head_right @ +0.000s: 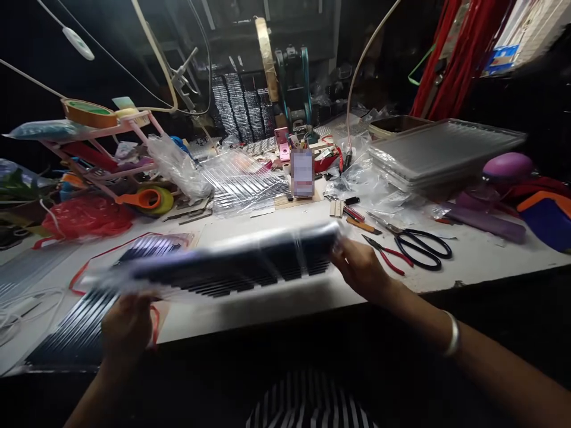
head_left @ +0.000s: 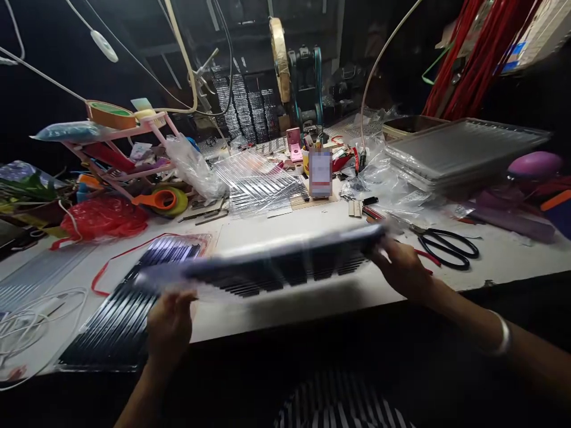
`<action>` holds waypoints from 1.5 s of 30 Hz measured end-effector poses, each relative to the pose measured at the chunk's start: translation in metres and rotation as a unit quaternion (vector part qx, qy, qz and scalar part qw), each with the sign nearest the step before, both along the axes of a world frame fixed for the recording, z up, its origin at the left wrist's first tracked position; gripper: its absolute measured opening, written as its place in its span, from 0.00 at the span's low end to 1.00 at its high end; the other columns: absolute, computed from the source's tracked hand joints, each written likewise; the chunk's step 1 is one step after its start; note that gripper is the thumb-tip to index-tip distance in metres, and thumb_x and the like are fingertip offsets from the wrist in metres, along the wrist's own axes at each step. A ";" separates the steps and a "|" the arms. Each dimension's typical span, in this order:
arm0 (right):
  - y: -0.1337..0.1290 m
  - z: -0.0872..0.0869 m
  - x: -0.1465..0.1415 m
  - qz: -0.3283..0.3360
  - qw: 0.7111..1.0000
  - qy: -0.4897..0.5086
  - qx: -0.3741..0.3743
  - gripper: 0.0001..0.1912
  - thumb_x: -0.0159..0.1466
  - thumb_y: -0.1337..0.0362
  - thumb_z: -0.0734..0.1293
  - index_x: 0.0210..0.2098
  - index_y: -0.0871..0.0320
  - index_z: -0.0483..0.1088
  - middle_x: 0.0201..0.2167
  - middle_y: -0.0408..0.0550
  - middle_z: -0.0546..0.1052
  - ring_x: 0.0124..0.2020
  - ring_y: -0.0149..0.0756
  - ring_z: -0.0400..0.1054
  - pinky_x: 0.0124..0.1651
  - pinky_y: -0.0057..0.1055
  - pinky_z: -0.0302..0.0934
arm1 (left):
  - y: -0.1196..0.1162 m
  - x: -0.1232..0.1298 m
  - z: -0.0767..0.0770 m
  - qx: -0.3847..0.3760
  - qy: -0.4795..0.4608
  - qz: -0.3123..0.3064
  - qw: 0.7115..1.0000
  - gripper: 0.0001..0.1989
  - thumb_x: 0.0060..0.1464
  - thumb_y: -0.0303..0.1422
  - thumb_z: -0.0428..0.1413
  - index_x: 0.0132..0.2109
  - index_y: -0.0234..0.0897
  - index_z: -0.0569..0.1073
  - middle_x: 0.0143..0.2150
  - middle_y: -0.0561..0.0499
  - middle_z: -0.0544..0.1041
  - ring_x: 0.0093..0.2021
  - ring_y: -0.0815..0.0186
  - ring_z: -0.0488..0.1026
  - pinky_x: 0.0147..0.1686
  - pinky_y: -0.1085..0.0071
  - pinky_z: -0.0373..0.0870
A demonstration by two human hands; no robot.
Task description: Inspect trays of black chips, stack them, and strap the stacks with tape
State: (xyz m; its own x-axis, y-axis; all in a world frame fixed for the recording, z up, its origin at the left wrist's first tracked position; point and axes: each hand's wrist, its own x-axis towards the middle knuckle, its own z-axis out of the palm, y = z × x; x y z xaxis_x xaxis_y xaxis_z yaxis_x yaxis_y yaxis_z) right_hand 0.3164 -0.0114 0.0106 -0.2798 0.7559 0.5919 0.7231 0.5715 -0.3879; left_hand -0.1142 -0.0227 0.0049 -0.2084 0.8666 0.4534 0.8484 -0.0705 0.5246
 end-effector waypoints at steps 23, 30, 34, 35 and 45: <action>0.002 -0.061 -0.049 -0.175 0.953 -0.041 -0.242 0.25 0.67 0.57 0.52 0.56 0.66 0.63 0.42 0.58 0.73 0.40 0.46 0.69 0.43 0.42 0.65 | -0.004 0.006 -0.039 -0.201 -0.151 -0.069 0.965 0.26 0.57 0.44 0.49 0.58 0.35 0.66 0.30 0.53 0.68 0.31 0.67 0.66 0.32 0.71 0.64; 0.014 -0.064 -0.052 -0.151 0.942 0.138 -0.267 0.25 0.63 0.54 0.58 0.56 0.59 0.64 0.56 0.55 0.67 0.58 0.50 0.60 0.60 0.54 0.53 | -0.003 0.009 -0.047 -0.151 -0.137 -0.079 0.976 0.21 0.59 0.38 0.47 0.56 0.35 0.70 0.37 0.47 0.72 0.43 0.61 0.69 0.46 0.64 0.65; 0.012 -0.049 -0.051 -0.130 0.878 0.307 -0.344 0.24 0.60 0.53 0.64 0.55 0.50 0.67 0.60 0.46 0.64 0.62 0.45 0.54 0.65 0.49 0.46 | -0.007 0.011 -0.043 -0.169 -0.122 -0.082 0.975 0.20 0.60 0.39 0.46 0.57 0.39 0.69 0.33 0.50 0.68 0.38 0.63 0.67 0.41 0.66 0.66; 0.011 -0.044 -0.053 -0.134 0.868 0.333 -0.343 0.23 0.60 0.53 0.65 0.54 0.49 0.67 0.60 0.44 0.64 0.62 0.44 0.54 0.66 0.47 0.44 | -0.008 0.011 -0.042 -0.180 -0.120 -0.086 0.973 0.21 0.61 0.39 0.46 0.57 0.40 0.68 0.33 0.50 0.67 0.37 0.64 0.67 0.40 0.67 0.66; 0.011 -0.014 -0.057 0.014 0.784 0.519 -0.341 0.27 0.65 0.60 0.59 0.63 0.48 0.53 0.46 0.53 0.76 0.46 0.50 0.72 0.48 0.52 0.68 | -0.008 -0.001 -0.033 -0.127 -0.438 -0.021 0.890 0.30 0.58 0.51 0.44 0.59 0.34 0.66 0.38 0.47 0.72 0.38 0.65 0.68 0.41 0.68 0.65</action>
State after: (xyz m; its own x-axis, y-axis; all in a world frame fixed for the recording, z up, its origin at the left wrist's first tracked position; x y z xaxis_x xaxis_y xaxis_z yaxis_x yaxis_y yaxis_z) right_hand 0.2590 0.0001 -0.0031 0.0626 0.9977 -0.0270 -0.1941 -0.0144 -0.9809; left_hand -0.1157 -0.0308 -0.0277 -0.3502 0.9333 -0.0791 0.1050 0.1231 0.9868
